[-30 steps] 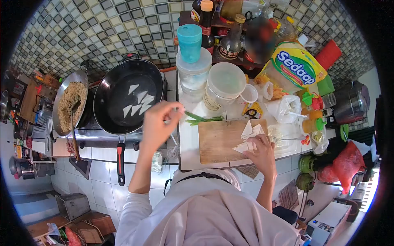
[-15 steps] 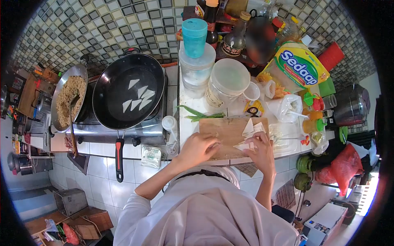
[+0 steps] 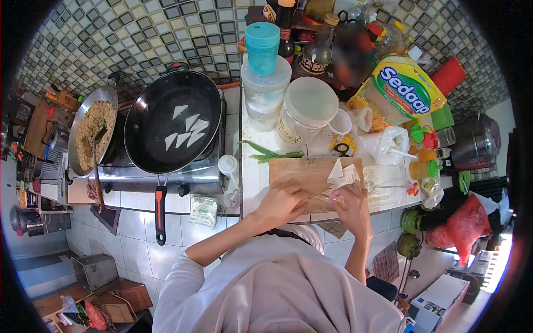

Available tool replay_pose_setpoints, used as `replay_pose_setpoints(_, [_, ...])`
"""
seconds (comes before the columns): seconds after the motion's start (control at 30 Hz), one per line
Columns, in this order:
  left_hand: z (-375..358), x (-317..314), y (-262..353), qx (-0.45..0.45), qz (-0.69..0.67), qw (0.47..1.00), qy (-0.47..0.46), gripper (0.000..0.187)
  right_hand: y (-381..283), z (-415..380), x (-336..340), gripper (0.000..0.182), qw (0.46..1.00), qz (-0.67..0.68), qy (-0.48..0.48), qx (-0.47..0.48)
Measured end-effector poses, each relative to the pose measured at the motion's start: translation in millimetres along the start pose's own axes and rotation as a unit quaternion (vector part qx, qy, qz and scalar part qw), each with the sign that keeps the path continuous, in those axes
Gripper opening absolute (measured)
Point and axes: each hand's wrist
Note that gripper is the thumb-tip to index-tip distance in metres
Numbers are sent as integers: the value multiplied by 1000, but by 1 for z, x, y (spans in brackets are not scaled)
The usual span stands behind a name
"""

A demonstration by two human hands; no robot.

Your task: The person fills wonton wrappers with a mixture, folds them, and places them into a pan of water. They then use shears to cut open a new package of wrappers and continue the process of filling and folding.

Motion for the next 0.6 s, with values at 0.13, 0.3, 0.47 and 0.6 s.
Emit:
replay_pose_setpoints(0.13, [10,-19,-4,-69,20,997,25,19,3,-3,0,18,1000,25,-3,-3])
replay_pose_setpoints(0.3, [16,-41,-8,-106,45,993,10,20,-4,-7,6,22,987,148,-34,-48])
replay_pose_setpoints(0.47, [16,-45,-4,-159,106,981,41,17,13,-8,11,24,989,141,4,-40])
replay_pose_setpoints(0.6, [5,-29,-6,-113,69,991,31,12,19,-8,10,24,994,17,66,-84])
Point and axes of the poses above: each hand's wrist, its own z-axis towards the middle knuckle, its own x-axis out of the back of the hand, y = z × x, and after that the axes turned 12 degrees about -z, right-handed
